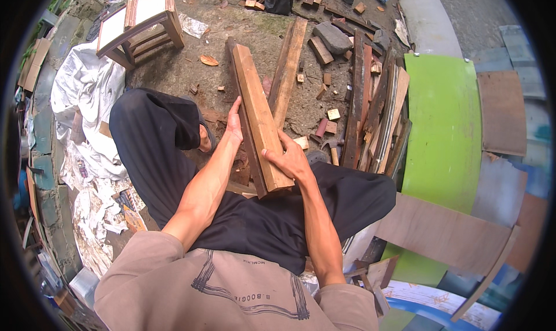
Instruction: The person sits on the ground and uses a hammer to strike a long wooden plank, then uses a hand saw to cut the plank. The person also handles smaller wood pieces and a metal ruler during the process.
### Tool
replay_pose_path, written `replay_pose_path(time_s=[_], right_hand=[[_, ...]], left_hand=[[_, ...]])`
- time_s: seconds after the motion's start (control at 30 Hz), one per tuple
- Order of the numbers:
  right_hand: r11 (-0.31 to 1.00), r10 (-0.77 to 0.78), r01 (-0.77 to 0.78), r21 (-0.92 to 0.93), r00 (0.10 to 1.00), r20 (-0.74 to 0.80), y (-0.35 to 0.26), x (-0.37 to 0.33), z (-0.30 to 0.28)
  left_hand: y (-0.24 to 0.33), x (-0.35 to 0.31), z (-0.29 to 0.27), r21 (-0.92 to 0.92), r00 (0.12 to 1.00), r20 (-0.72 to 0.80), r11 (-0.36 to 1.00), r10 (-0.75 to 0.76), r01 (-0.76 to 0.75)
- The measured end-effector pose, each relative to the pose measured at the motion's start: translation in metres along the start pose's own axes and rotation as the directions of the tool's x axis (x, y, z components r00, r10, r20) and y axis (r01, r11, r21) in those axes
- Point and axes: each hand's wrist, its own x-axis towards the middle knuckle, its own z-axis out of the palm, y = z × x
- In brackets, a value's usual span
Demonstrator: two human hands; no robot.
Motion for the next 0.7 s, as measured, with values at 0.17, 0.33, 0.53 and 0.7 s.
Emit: replay_pose_path(time_s=[0.17,0.33,0.53,0.7], right_hand=[[0.997,-0.019,0.018,-0.076,1.0,-0.006,-0.01,-0.004,0.001],[0.997,-0.027,0.026,-0.078,1.0,-0.002,-0.014,-0.007,0.003],[0.991,-0.001,0.005,-0.133,1.0,0.028,-0.011,-0.005,0.0],[0.985,0.074,-0.064,-0.158,0.995,0.063,0.0,-0.002,-0.002]], left_hand=[[-0.001,0.0,-0.004,0.016,1.0,-0.013,1.0,-0.013,0.014],[-0.002,0.0,-0.006,0.033,1.0,-0.025,0.999,0.011,-0.011],[-0.004,0.004,-0.01,0.05,0.999,-0.02,0.998,-0.028,0.029],[-0.008,0.003,-0.001,0.127,0.999,-0.035,0.992,-0.012,0.016]])
